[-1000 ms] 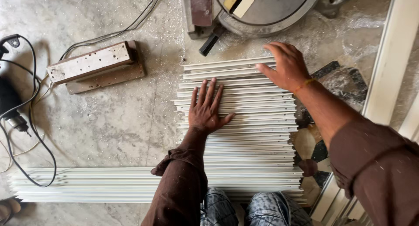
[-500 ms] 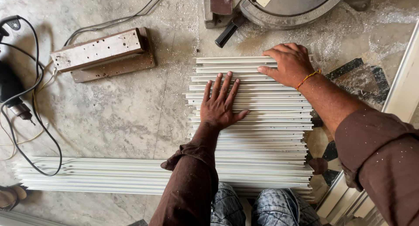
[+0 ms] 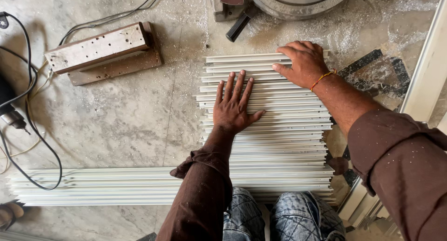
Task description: The person uses a hammer to tap together a stack of white plastic molding pieces, then uses a power drill to fasten them. The person works on the floor in a workshop setting.
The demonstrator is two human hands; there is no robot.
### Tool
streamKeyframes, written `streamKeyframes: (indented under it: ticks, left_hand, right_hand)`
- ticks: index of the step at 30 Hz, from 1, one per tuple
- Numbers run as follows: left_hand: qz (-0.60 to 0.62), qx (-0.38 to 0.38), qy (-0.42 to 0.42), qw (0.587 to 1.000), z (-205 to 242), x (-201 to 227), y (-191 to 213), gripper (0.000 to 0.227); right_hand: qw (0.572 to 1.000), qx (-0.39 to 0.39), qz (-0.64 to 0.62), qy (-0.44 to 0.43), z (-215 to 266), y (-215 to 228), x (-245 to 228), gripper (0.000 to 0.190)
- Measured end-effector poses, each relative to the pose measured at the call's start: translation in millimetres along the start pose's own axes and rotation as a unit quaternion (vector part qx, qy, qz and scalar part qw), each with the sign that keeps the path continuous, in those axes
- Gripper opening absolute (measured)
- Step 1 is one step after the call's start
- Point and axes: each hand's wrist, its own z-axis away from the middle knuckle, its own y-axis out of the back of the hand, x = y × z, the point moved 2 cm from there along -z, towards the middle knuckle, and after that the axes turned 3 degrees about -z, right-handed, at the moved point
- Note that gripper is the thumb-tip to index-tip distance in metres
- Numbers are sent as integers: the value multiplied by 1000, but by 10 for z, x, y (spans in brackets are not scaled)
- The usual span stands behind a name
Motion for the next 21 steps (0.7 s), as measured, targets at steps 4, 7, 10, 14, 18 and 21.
streamKeyframes:
  ticks: [4,7,10,14,18,21]
  left_hand:
    - [-2,-28,-1,1000,-4,5,48,102]
    - [-14,-52,0,999,-7,-24,98,102]
    - [-16,-44,-6,999,-33,6,78,102]
    - [0,-15,-1,1000,-43,-20,44,101]
    - [0,-16,-4,1000,17,-34,-14,103]
    - [2,0,-3,1000,-49,-28,-34,103]
  right_hand:
    - [999,-30,2,-23,1,31,-52,61]
    - [999,-34,-19,-1,-17,20,-6,60]
    - [991,68,-116,3,339,196,309,56]
    - [958,211,-83,-173,1283,600,872,25]
    - [919,113,-64,-373,2284,279,1182,42]
    - [947,99,-8,-306,2589,-10,1094,64]
